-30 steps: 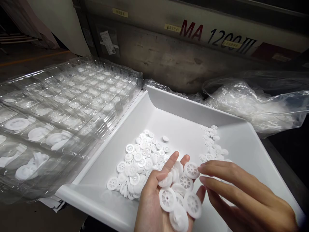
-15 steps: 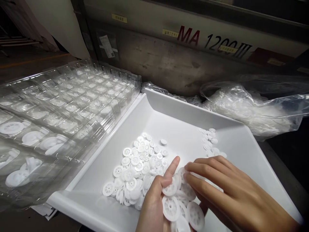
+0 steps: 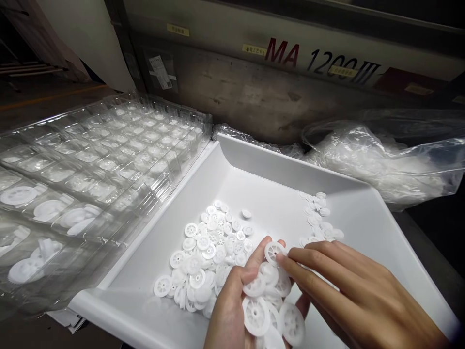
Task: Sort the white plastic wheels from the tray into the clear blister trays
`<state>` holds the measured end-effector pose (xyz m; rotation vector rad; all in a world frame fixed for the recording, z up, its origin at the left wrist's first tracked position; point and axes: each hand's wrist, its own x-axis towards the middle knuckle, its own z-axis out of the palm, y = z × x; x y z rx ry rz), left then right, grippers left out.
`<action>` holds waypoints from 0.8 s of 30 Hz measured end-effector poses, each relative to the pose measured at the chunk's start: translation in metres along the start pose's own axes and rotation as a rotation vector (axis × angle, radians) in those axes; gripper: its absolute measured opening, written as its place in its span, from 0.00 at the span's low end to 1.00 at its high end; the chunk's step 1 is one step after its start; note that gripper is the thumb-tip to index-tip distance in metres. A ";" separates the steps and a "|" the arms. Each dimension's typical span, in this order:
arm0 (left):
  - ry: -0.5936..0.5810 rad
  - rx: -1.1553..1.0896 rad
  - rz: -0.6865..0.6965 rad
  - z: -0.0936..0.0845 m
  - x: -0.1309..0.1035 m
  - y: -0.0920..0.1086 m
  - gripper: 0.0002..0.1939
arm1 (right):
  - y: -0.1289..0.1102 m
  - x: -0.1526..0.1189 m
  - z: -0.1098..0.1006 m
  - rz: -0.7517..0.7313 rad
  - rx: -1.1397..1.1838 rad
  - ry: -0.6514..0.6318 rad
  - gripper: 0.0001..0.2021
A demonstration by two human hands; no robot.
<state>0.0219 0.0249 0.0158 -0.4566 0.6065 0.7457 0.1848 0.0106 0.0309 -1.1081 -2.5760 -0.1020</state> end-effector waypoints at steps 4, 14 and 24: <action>-0.002 0.013 -0.001 -0.001 -0.001 0.001 0.24 | 0.000 -0.003 0.003 0.031 0.011 0.010 0.14; -0.167 -0.002 -0.068 -0.011 0.005 -0.001 0.25 | -0.001 0.001 0.002 0.033 -0.007 0.052 0.10; -0.172 0.016 -0.109 -0.010 0.004 -0.001 0.26 | -0.002 0.002 -0.003 0.029 0.058 -0.041 0.14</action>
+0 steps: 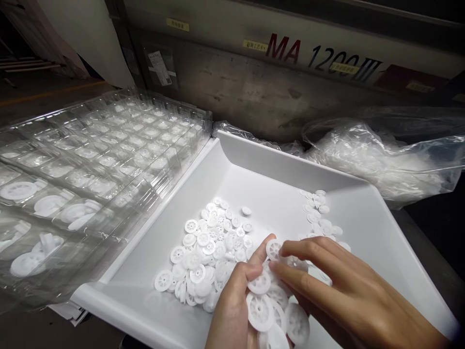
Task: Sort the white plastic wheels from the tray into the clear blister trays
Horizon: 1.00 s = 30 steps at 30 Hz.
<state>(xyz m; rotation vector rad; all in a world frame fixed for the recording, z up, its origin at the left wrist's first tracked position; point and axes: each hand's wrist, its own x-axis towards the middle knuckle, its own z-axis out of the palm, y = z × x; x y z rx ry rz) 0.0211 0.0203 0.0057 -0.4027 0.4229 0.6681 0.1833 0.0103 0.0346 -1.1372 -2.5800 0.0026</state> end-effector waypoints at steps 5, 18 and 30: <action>0.029 0.006 -0.002 0.004 -0.003 0.000 0.25 | 0.001 0.004 0.000 -0.006 0.043 -0.038 0.13; -0.060 0.075 0.020 0.009 -0.007 -0.001 0.28 | -0.007 0.013 -0.001 0.370 0.370 -0.106 0.07; -0.170 0.070 0.001 -0.003 -0.002 0.000 0.26 | -0.020 0.018 0.020 0.524 0.323 0.130 0.05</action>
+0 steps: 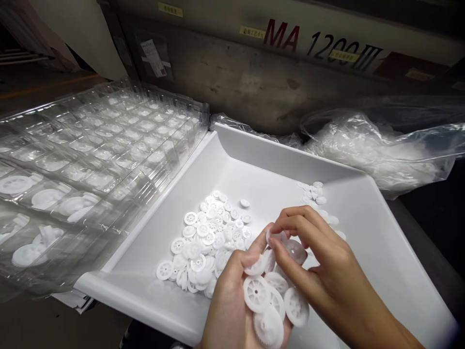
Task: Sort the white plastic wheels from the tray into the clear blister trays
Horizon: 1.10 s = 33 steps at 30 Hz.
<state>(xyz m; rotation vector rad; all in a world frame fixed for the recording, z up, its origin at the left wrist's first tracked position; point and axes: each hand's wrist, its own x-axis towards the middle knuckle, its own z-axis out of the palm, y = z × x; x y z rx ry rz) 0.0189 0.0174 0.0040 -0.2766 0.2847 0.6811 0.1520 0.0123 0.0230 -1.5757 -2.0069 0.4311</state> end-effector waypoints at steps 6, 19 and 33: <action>-0.101 0.008 -0.041 -0.003 -0.004 0.004 0.26 | -0.002 -0.001 -0.008 0.013 0.040 0.060 0.05; -0.045 -0.150 -0.038 -0.009 -0.013 0.014 0.30 | -0.008 -0.026 -0.021 -0.146 0.005 -0.236 0.11; 0.093 -0.197 0.048 0.007 -0.014 0.011 0.39 | 0.010 -0.024 -0.037 -0.120 -0.099 -0.224 0.13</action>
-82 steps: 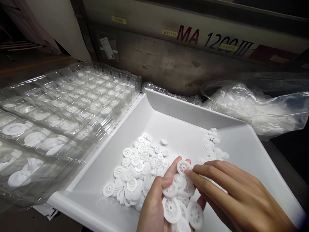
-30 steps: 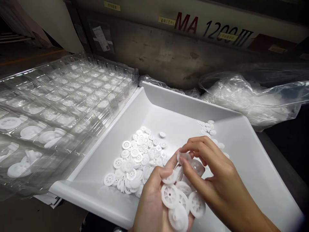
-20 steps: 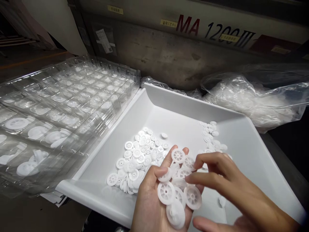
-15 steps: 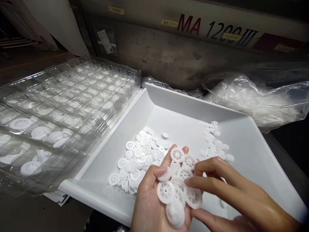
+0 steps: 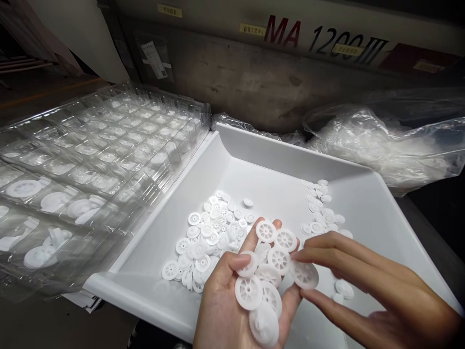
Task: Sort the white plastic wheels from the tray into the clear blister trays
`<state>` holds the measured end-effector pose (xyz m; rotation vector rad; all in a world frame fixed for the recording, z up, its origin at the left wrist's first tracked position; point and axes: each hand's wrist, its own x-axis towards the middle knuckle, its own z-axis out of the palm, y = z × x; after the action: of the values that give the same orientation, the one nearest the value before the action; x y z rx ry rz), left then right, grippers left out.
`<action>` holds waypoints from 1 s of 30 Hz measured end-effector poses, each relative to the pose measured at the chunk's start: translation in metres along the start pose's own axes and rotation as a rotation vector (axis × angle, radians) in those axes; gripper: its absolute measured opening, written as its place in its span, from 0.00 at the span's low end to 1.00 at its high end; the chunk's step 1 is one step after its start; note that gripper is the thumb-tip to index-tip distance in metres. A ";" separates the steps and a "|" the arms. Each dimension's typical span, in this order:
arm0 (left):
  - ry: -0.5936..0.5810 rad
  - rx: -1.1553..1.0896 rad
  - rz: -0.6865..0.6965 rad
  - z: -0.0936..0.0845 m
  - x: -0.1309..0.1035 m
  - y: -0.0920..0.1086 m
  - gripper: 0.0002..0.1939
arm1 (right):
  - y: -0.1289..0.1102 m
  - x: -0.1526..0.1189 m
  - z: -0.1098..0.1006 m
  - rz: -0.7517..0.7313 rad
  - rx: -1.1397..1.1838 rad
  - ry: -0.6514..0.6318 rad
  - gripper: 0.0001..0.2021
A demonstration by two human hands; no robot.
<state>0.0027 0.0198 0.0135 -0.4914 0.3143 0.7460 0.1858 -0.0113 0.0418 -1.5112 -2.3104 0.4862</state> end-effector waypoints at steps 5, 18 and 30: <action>0.086 0.036 0.040 0.002 -0.002 -0.001 0.35 | -0.004 -0.002 0.003 0.055 0.032 0.010 0.13; 0.140 0.048 0.019 0.013 -0.005 -0.003 0.32 | 0.003 -0.003 -0.003 0.043 0.036 -0.071 0.15; 0.088 0.063 0.021 0.011 -0.006 -0.003 0.34 | -0.004 0.000 0.002 0.059 0.135 -0.006 0.13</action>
<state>0.0020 0.0209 0.0263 -0.4629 0.4244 0.7338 0.1815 -0.0125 0.0414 -1.5183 -2.1952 0.6494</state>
